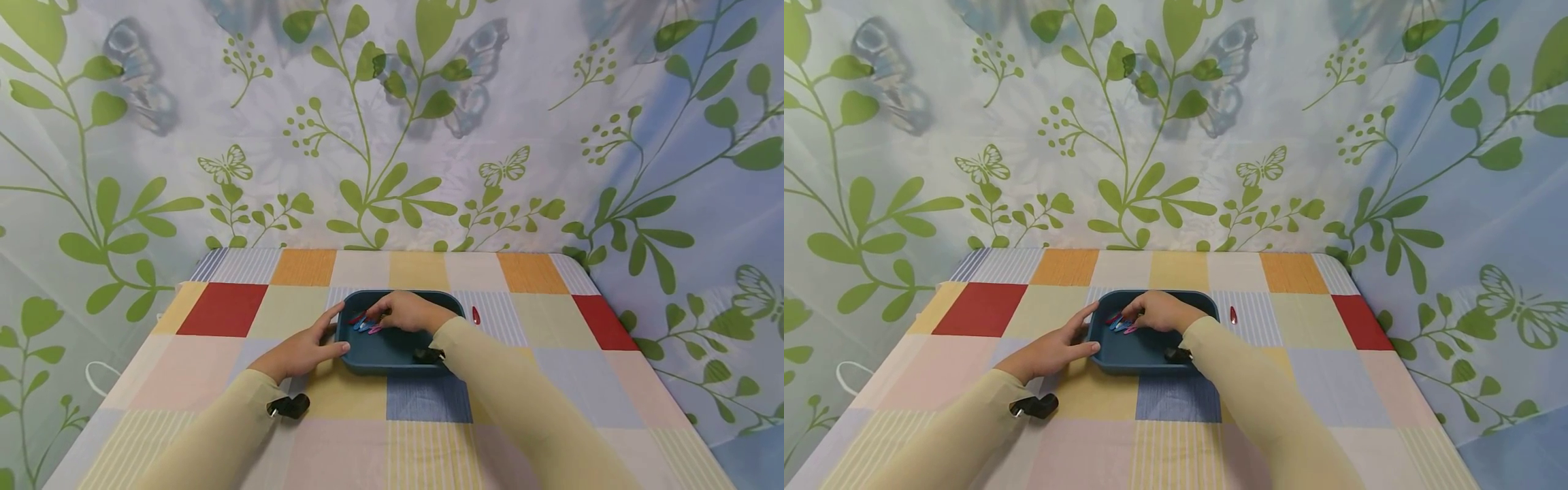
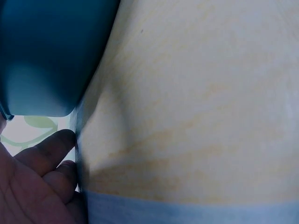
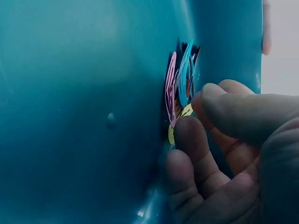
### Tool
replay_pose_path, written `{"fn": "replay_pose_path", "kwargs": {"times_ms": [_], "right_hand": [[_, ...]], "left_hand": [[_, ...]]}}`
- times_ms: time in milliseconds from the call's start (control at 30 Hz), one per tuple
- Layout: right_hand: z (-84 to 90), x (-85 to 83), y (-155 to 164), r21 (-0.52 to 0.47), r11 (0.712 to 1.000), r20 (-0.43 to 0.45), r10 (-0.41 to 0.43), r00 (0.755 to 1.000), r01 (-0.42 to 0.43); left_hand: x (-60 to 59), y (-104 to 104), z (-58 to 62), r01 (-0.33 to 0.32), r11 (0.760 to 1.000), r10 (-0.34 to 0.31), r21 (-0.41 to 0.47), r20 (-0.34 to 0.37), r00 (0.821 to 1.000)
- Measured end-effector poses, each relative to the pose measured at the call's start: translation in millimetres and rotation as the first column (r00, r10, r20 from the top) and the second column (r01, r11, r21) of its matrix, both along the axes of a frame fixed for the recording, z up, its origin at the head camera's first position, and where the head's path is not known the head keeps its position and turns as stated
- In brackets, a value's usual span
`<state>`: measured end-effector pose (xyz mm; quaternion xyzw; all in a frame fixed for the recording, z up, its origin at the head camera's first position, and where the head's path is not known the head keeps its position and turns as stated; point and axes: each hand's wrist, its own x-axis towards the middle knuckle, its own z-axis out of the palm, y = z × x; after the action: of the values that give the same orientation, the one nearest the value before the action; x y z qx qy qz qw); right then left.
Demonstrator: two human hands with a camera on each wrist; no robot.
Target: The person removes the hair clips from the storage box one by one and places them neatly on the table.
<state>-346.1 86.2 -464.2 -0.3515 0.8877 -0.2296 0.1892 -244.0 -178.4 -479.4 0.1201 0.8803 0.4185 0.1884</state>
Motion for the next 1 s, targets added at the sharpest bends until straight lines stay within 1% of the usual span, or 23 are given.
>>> {"fn": "replay_pose_path", "kwargs": {"times_ms": [133, 333, 567, 833, 900, 1000], "right_hand": [[0.6, 0.3, 0.6, 0.021, 1.000, -0.022, -0.008, 1.000, 0.008], [1.5, 2.3, -0.3, 0.081, 0.997, -0.008, -0.003, 1.000, 0.004], [-1.3, 2.3, -0.8, 0.079, 0.996, 0.044, -0.034, 0.998, 0.030], [-1.2, 2.5, -3.0, 0.098, 0.995, 0.026, -0.003, 1.000, 0.000], [-1.3, 2.4, -2.6, 0.091, 0.996, 0.027, 0.001, 1.000, -0.003], [-2.5, 1.3, -1.8, 0.065, 0.998, 0.005, 0.005, 1.000, -0.005]], "left_hand": [[-0.6, 0.4, -0.2, -0.004, 1.000, 0.004, -0.002, -0.002, 1.000], [-0.4, 0.9, 0.0, -0.008, 1.000, 0.008, -0.013, -0.006, 1.000], [-0.2, 1.0, -1.0, -0.009, 1.000, 0.009, -0.013, -0.009, 1.000], [-0.6, 0.5, -1.0, -0.006, 1.000, 0.006, -0.022, -0.011, 1.000], [-0.8, 0.9, -1.2, -0.015, 1.000, 0.015, -0.016, -0.001, 1.000], [-0.8, 1.0, -1.0, -0.006, 1.000, 0.006, -0.016, -0.008, 1.000]]}}
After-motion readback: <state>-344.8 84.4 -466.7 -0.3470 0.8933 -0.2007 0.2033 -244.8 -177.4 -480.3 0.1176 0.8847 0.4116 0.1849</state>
